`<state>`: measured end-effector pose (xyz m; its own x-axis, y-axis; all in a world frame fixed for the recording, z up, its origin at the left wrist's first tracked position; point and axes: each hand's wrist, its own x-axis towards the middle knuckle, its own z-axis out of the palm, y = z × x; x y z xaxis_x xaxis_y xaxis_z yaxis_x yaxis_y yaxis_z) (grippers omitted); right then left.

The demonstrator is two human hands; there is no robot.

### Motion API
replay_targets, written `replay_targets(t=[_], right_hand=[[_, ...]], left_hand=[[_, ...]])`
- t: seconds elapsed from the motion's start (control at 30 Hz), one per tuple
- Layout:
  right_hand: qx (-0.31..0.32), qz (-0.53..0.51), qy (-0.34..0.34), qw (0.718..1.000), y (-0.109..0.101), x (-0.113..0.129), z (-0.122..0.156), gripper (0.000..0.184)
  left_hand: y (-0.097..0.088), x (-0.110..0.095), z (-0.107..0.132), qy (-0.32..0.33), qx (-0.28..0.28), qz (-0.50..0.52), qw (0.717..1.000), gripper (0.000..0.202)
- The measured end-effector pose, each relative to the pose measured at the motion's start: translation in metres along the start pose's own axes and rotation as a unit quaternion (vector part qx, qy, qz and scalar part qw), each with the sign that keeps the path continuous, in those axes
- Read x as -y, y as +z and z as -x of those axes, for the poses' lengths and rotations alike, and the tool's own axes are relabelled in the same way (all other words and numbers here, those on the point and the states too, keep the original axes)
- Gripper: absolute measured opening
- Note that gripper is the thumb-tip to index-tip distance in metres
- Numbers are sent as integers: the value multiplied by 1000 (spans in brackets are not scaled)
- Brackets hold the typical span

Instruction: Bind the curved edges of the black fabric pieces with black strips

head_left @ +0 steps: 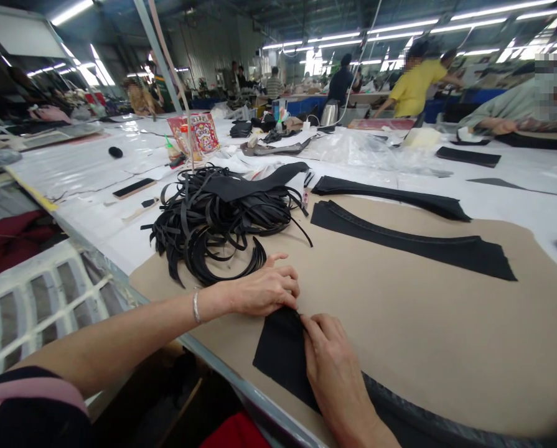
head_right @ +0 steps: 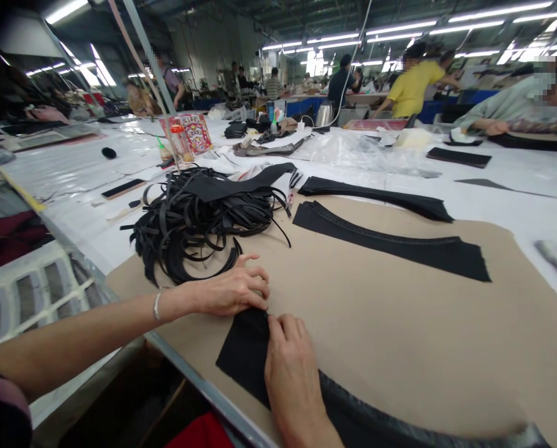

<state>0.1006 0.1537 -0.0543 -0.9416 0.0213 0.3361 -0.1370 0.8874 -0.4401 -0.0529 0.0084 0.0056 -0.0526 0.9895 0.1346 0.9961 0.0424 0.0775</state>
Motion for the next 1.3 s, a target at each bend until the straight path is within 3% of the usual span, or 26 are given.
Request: replay_targets(t=[0.3,0.47,0.7,0.87,1.3], right_hand=[[-9,101,-71,992,2,2,6,40],[-15,144,-88,985,3,2,7,46],[17,145,-81,986,-1,2,7,53],[52,161,-67,983,-6,4,2,58],[77,204,-125,968,-12,7,-9,54]], left_hand=[[-2,14,13,39,-2,-75,996,36],[0,-10,24,-32,-47,-76,995,38],[21,-48,40,-119,-61,-23,991,30],[28,-53,41,-149,-76,-19,986,30],[32,-62,48,-171,-83,-10,982,35]])
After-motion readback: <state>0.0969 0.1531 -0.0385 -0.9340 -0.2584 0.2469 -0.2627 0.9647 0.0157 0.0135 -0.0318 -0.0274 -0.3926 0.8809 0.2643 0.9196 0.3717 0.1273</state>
